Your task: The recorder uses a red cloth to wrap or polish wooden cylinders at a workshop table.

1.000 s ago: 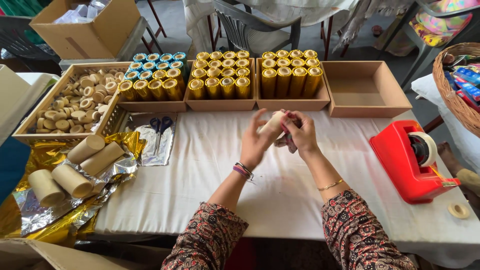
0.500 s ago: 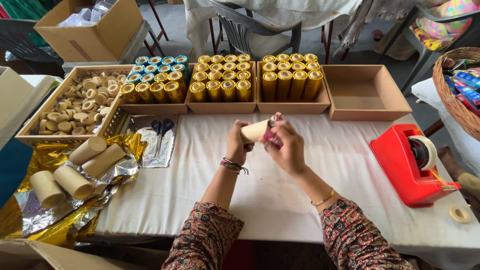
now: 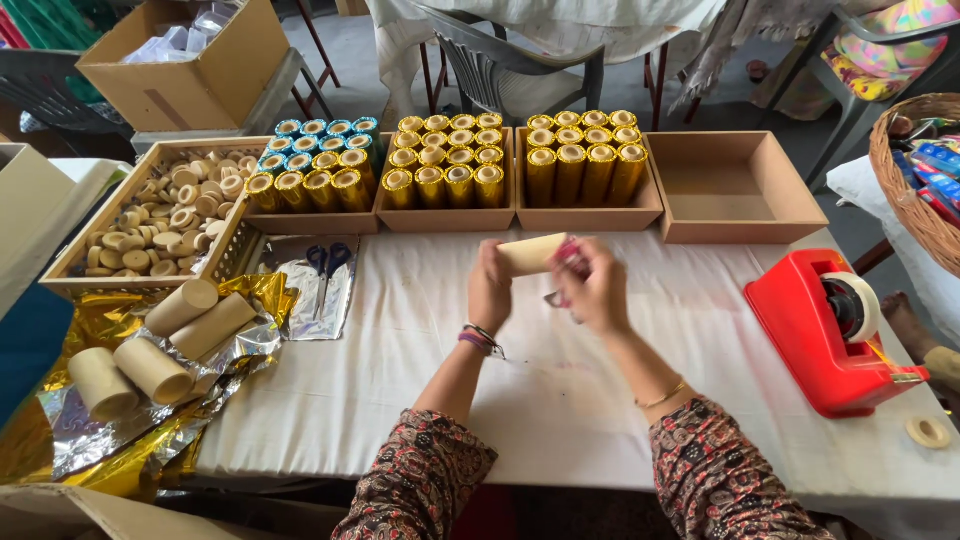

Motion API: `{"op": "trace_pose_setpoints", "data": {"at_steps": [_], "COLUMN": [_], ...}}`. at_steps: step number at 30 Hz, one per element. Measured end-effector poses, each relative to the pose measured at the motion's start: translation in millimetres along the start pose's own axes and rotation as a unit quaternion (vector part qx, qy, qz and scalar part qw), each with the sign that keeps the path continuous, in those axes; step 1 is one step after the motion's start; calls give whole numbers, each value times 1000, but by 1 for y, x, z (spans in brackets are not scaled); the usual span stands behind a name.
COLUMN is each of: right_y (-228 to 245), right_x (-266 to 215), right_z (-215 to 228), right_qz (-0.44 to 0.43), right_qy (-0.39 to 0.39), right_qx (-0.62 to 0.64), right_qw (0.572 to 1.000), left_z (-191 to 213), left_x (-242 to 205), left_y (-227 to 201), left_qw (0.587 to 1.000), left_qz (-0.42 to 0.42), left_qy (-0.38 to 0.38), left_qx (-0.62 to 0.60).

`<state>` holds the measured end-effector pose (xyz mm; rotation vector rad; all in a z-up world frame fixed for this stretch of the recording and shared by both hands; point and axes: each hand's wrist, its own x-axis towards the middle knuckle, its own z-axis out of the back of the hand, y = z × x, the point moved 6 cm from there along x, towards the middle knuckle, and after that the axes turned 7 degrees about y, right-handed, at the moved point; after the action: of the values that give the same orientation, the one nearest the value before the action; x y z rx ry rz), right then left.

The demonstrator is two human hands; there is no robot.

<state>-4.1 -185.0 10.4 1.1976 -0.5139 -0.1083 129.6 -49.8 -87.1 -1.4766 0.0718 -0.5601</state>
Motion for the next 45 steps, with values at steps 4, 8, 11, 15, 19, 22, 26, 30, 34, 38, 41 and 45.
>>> {"op": "trace_pose_setpoints", "data": {"at_steps": [4,8,11,15,19,22,26,30,34,38,41,45], "right_y": [83,39,-49,-47,-3,69,30,-86,-43,13,46,-4], "right_x": [-33,-3,26,21,5,-28,-5,35,16,-3,-22,-1], "right_z": [-18,14,47,40,10,-18,-4,43,28,-8,-31,-18], "right_qz": [333,170,-59,-186,-35,319,244,-27,-198,-34,194,133], "right_qy": [-60,-47,-32,-18,-8,-45,-20,-53,-3,19,4,-15], "right_qx": [-302,-170,62,233,-39,-262,-245,100,232,86,-176,-194], "right_qw": [891,969,996,954,999,910,938,993,952,996,965,972], "left_z": [4,-15,-32,-35,-1,8,5,-17,-38,6,31,23], "left_x": [4,-12,-37,-47,-4,10,-6,-57,-52,2,11,11], "left_y": [51,-7,-86,-111,-5,90,0,-139,-123,-6,35,12], "left_qw": [958,987,988,959,986,947,982,944,945,998,974,994], "left_qz": [227,106,-108,-156,-17,265,134,-284,-223,-29,137,48], "left_qy": [44,58,90,128,-20,14,-4,-33,147,-36,-84,-98], "left_qx": [-168,-107,59,197,163,-183,-131,164,187,-35,-160,-16]}}
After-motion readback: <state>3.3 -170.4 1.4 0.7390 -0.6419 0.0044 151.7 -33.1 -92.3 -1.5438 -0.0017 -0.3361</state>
